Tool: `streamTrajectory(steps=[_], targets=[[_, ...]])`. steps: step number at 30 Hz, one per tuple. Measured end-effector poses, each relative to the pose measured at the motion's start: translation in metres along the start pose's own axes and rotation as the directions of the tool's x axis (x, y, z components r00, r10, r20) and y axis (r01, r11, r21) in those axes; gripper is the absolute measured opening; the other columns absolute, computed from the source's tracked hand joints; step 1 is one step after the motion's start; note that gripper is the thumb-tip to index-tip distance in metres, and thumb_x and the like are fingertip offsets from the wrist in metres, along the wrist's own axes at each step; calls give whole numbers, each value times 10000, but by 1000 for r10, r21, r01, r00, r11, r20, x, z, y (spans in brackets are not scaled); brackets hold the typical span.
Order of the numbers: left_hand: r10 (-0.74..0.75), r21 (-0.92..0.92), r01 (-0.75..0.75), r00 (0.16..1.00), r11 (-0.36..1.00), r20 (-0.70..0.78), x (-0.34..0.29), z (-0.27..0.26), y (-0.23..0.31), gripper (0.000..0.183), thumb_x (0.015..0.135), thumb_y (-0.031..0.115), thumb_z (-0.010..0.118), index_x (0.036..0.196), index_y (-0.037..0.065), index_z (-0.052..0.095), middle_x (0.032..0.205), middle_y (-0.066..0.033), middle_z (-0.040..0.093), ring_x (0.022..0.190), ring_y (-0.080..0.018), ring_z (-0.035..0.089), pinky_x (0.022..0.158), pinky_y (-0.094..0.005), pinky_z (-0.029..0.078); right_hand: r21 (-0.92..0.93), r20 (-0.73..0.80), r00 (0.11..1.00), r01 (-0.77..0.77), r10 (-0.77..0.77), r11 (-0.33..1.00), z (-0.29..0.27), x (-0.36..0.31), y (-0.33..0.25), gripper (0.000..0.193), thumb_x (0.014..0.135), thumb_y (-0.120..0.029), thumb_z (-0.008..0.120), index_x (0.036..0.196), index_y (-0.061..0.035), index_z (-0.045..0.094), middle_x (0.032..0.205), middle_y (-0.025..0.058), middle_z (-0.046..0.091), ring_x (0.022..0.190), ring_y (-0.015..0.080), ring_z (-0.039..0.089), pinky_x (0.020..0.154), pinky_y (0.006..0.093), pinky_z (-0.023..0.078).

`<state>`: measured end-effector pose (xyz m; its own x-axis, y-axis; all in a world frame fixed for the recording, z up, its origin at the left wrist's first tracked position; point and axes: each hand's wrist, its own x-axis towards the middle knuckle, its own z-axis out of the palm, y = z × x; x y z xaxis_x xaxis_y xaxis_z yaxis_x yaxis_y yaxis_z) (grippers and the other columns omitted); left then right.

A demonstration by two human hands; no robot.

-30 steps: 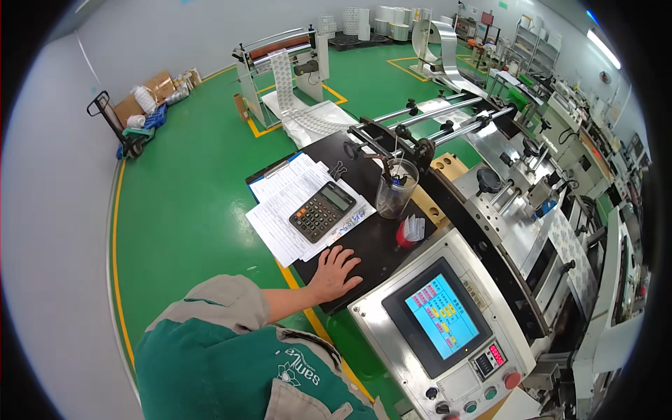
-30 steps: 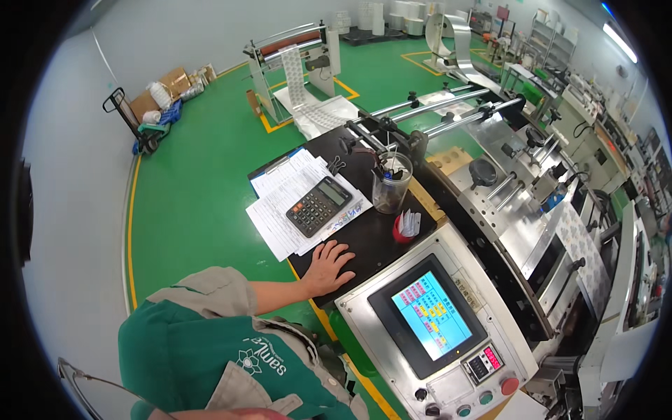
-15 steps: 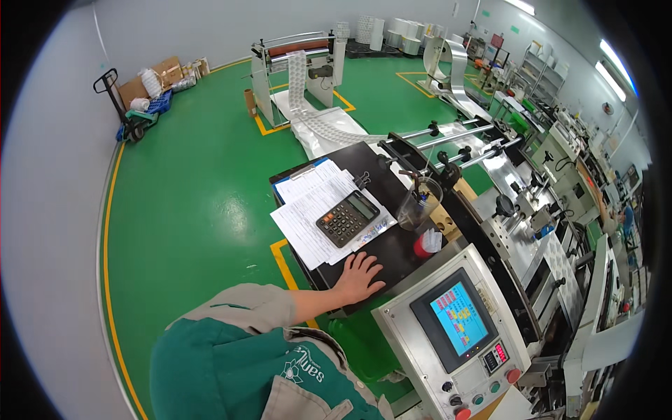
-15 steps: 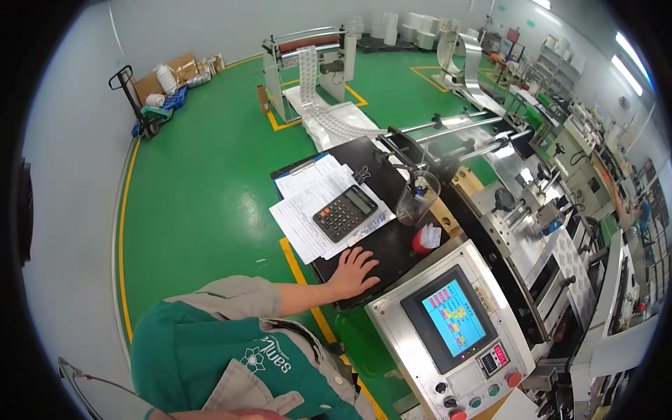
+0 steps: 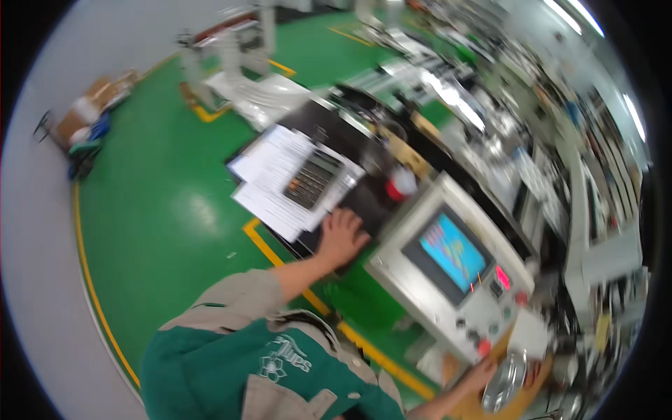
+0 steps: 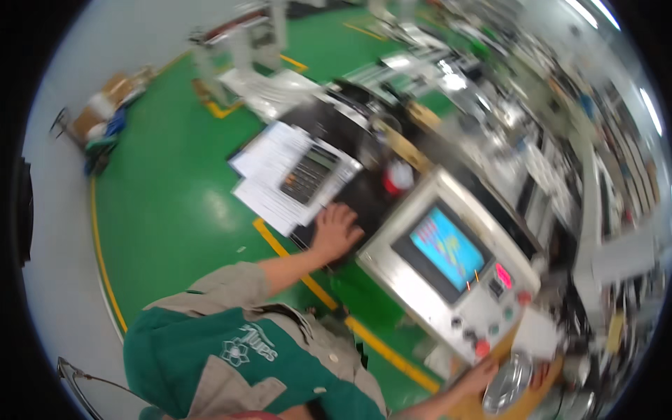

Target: The person operates a label printing machine and uses red-handled scissors to cut individual labels from a continuous roll. They handle the label roll, a metal plate, and a roll of white paper, cutting specific sections and placing them on a stand.

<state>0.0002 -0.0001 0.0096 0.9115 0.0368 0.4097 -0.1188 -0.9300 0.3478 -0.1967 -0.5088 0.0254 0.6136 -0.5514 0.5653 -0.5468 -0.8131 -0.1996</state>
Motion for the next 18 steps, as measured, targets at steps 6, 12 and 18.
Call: streamTrajectory(steps=[6,12,18], targets=[[32,130,-23,997,991,-67,-4,1,-21,357,852,337,596,1124,106,590,1249,-94,524,1194,-311,433,995,-471,331,96,216,892,-425,398,900,-29,16,-73,357,894,-405,508,1015,-97,642,1003,160,643,953,343,604,818,414,458],[52,122,-50,999,991,-10,-9,29,-29,375,950,367,473,1239,137,542,1316,-90,476,1271,-317,373,1041,-490,267,165,123,892,-450,435,878,-39,7,-70,339,865,-422,524,868,-106,648,813,137,658,786,344,628,704,439,480],[76,193,-59,994,979,-80,-9,35,-47,362,944,370,487,1209,135,561,1290,-70,512,1214,-284,436,987,-460,336,214,109,901,-433,419,876,-36,10,-79,275,856,-370,541,862,-120,655,812,142,668,781,356,638,706,457,492]])
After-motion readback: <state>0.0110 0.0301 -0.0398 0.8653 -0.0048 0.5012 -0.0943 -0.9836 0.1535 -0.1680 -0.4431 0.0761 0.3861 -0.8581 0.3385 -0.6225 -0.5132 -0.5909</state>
